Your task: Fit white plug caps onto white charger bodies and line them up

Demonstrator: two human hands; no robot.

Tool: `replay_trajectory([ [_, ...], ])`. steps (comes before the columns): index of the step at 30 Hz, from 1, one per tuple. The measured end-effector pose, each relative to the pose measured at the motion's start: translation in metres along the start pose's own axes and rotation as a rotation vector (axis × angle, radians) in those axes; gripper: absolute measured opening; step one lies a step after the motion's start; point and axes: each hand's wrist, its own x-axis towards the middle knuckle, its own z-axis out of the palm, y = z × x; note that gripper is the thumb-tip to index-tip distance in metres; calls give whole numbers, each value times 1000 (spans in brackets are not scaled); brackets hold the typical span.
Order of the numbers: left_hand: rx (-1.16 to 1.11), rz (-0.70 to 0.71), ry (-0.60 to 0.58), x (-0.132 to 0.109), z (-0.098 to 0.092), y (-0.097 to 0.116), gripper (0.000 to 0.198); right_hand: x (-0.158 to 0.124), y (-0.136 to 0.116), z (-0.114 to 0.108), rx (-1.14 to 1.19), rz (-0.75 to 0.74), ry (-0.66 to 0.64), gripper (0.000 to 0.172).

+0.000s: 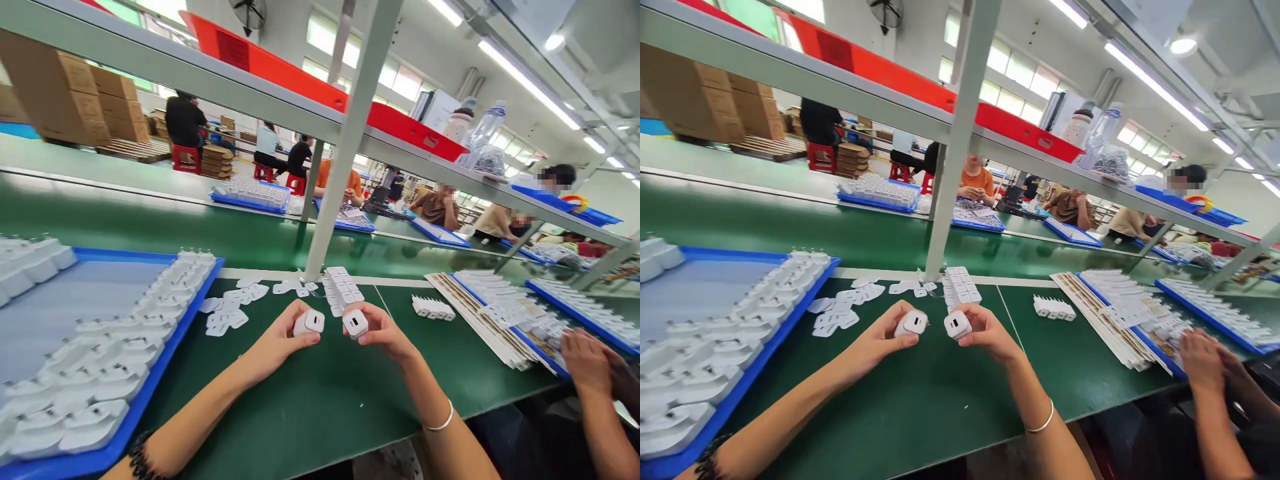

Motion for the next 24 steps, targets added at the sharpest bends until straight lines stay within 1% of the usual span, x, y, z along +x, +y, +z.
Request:
replay_trajectory([
  [2, -6, 71, 25, -9, -7, 6, 35, 20, 1, 10, 63, 54, -94, 45],
  [4, -20, 93, 57, -24, -10, 10, 36, 36, 8, 21, 149, 115, -184, 43],
  [6, 22, 87, 96, -42, -7, 11, 47, 46, 21, 35, 246, 177, -252, 42],
  [8, 109, 89, 156, -62, -1, 10, 64, 46, 37, 52, 340, 239, -297, 43],
  [9, 162, 104, 190, -72, 3, 8, 67, 44, 46, 62, 383, 271, -313, 43],
  [11, 258, 133, 238, -90, 9, 2, 64, 38, 60, 79, 455, 335, -334, 42],
  [14, 310, 102, 299, -111, 15, -14, 61, 31, 74, 95, 509, 417, -340, 37],
  [16, 339, 146, 396, -119, 17, -25, 58, 32, 79, 99, 497, 464, -340, 33],
  [19, 476, 374, 548, -123, 16, -34, 52, 36, 85, 106, 417, 515, -339, 37],
  [20, 497, 441, 573, -123, 16, -34, 48, 37, 87, 109, 378, 527, -337, 40],
  [21, 492, 474, 582, -122, 15, -32, 44, 38, 88, 113, 335, 536, -334, 42],
  [22, 467, 470, 585, -122, 13, -28, 39, 40, 89, 116, 285, 543, -331, 43],
  [23, 426, 436, 591, -122, 11, -25, 35, 42, 89, 119, 226, 548, -330, 43],
  [24, 376, 368, 598, -122, 9, -21, 32, 47, 88, 120, 155, 549, -332, 43],
])
